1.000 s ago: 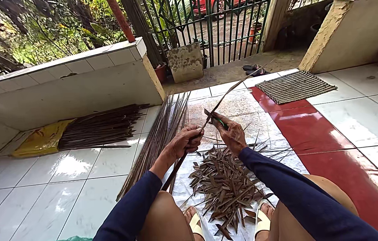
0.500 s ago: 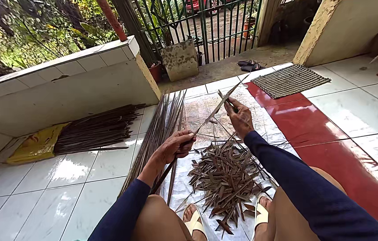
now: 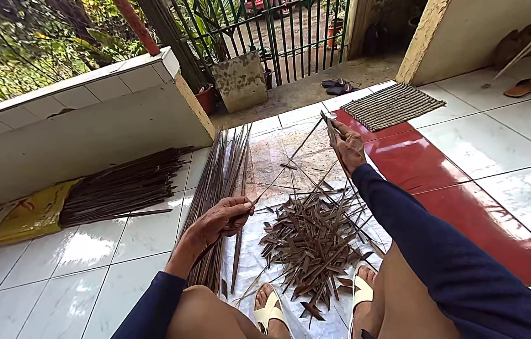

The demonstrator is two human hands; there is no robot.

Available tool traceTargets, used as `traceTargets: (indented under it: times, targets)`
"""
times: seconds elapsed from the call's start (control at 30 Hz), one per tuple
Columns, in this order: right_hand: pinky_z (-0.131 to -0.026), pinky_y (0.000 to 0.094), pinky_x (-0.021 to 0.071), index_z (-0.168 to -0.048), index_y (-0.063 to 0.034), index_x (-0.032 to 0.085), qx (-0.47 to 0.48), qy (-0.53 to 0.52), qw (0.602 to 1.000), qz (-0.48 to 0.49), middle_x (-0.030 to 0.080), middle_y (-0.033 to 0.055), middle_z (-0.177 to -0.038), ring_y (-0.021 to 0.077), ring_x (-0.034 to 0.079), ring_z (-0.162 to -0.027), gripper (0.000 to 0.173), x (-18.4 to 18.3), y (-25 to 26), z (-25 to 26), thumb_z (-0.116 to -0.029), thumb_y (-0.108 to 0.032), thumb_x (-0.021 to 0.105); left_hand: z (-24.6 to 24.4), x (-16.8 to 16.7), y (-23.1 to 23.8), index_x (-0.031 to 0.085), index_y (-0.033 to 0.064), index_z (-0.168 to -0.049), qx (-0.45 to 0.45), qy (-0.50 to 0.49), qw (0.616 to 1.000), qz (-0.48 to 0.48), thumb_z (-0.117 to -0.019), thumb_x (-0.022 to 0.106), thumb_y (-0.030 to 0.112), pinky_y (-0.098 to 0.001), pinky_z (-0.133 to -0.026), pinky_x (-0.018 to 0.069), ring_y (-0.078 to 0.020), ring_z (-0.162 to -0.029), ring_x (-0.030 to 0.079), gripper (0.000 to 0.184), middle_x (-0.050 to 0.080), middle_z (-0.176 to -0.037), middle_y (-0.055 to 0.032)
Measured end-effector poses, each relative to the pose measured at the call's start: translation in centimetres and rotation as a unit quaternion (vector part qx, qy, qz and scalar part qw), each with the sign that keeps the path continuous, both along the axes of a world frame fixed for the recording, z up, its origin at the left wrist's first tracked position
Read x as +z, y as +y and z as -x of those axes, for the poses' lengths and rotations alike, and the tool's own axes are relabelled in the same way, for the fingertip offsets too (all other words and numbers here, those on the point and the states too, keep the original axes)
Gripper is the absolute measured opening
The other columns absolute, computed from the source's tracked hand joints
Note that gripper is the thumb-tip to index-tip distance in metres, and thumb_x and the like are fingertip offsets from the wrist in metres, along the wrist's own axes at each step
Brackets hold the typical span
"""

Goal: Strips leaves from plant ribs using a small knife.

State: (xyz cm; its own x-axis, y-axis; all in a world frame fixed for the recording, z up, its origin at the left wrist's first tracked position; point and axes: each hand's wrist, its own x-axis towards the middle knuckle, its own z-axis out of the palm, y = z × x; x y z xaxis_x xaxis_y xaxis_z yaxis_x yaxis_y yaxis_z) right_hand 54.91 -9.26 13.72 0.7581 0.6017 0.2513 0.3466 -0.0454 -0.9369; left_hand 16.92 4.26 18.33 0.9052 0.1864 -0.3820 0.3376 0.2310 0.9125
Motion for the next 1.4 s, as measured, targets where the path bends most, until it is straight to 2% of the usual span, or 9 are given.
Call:
traceTargets:
  times: [0.23, 0.33, 0.4, 0.5, 0.57, 0.67, 0.87, 1.07, 1.4]
  targets:
    - [-0.066, 0.0311, 0.05, -0.145, -0.0094, 0.056, -0.052, 0.057, 0.996, -0.051, 0.069, 0.0088, -0.105, 0.0107, 0.058, -0.071, 0.041, 0.7, -0.9, -1.8, -0.1075, -0.026, 0.054, 1.2, 0.2, -0.3, 0.063, 0.0089, -0.105, 0.009, 0.031, 0.999, -0.023, -0.1093, 0.046, 0.024, -0.0167, -0.037, 0.029, -0.0028, -0.041, 0.035, 0.023, 0.043, -0.061, 0.0048]
    - [-0.07, 0.0398, 0.0514, -0.144, -0.0103, 0.058, -0.044, 0.039, 0.998, 0.008, 0.069, 0.012, -0.105, 0.0178, 0.06, -0.074, 0.042, 0.6, -1.6, -2.8, -0.1079, -0.032, 0.053, 1.8, 0.1, 0.5, 0.063, 0.0088, -0.105, 0.072, 0.033, 0.996, -0.03, -0.1095, 0.046, 0.025, -0.0166, -0.037, 0.0299, -0.0027, -0.041, 0.034, 0.024, 0.043, -0.061, 0.0049]
    - [-0.074, 0.0491, 0.0518, -0.134, -0.0062, 0.064, 0.066, 0.029, 0.988, 0.136, 0.068, 0.0162, -0.098, 0.0244, 0.062, -0.077, 0.035, 0.0, -2.4, -1.9, -0.1077, -0.027, 0.053, 2.3, -0.1, 1.2, 0.063, 0.008, -0.105, 0.102, 0.018, 0.994, -0.018, -0.1097, 0.046, 0.025, -0.0163, -0.037, 0.0309, -0.0025, -0.041, 0.035, 0.025, 0.043, -0.061, 0.0048]
    - [-0.06, 0.0396, 0.0454, -0.123, -0.0084, 0.069, 0.302, -0.009, 0.84, 0.451, 0.065, 0.0094, -0.084, 0.0173, 0.052, -0.064, 0.028, -1.8, -2.6, 0.4, -0.1047, -0.026, 0.06, 2.2, 0.3, 1.2, 0.061, 0.0081, -0.103, 0.124, 0.002, 0.992, -0.006, -0.1107, 0.043, 0.025, -0.0157, -0.037, 0.0309, -0.0025, -0.042, 0.035, 0.026, 0.044, -0.064, 0.0045]
    - [-0.07, 0.0451, 0.0497, -0.123, -0.0104, 0.071, 0.337, -0.048, 0.77, 0.539, 0.07, 0.012, -0.095, 0.0223, 0.061, -0.075, 0.031, -3.3, -2.0, 0.5, -0.1063, -0.033, 0.057, 1.8, 0.4, 1.0, 0.059, 0.0088, -0.103, 0.128, 0.004, 0.992, -0.01, -0.1113, 0.042, 0.025, -0.0153, -0.038, 0.0301, -0.0025, -0.043, 0.035, 0.025, 0.044, -0.065, 0.0045]
    - [-0.095, 0.0643, 0.0485, -0.125, -0.0059, 0.071, 0.254, -0.076, 0.855, 0.446, 0.07, 0.0228, -0.114, 0.0398, 0.068, -0.103, 0.033, -4.0, -1.9, -1.3, -0.1069, -0.026, 0.053, 1.2, 0.0, 0.7, 0.059, 0.0092, -0.104, 0.137, -0.001, 0.991, -0.01, -0.1114, 0.043, 0.026, -0.0157, -0.039, 0.0309, -0.0032, -0.044, 0.036, 0.025, 0.044, -0.067, 0.0038]
    - [-0.073, 0.0494, 0.0538, -0.139, -0.0184, 0.065, 0.284, -0.081, 0.936, 0.192, 0.069, 0.0109, -0.087, 0.0229, 0.063, -0.073, 0.035, -1.1, -2.2, 4.5, -0.1091, -0.031, 0.05, -0.9, -1.4, 0.9, 0.061, 0.0064, -0.104, 0.155, -0.024, 0.985, -0.068, -0.1118, 0.041, 0.027, -0.032, -0.067, 0.0587, -0.0157, -0.069, 0.063, 0.03, 0.061, -0.082, -0.0059]
    - [-0.064, 0.0382, 0.0537, -0.142, -0.0295, 0.063, 0.279, -0.096, 0.955, 0.038, 0.07, 0.0016, -0.092, 0.0134, 0.06, -0.066, 0.037, 1.2, -1.1, 12.9, -0.1071, -0.036, 0.054, -3.0, -2.1, 0.9, 0.063, 0.0117, -0.108, 0.184, -0.024, 0.978, -0.095, -0.1112, 0.044, 0.03, -0.0225, -0.058, 0.0467, -0.0087, -0.062, 0.051, 0.027, 0.053, -0.077, 0.0009]
    - [-0.079, 0.0415, 0.0567, -0.142, -0.0312, 0.063, 0.282, -0.121, 0.95, 0.059, 0.074, -0.0019, -0.109, 0.0114, 0.068, -0.084, 0.037, 0.4, -0.2, 12.6, -0.1072, -0.041, 0.053, -6.0, -1.5, -0.8, 0.066, 0.0143, -0.126, 0.116, -0.049, 0.968, -0.218, -0.112, 0.043, 0.031, -0.0226, -0.044, 0.0367, -0.0086, -0.048, 0.039, 0.032, 0.044, -0.066, 0.0012]
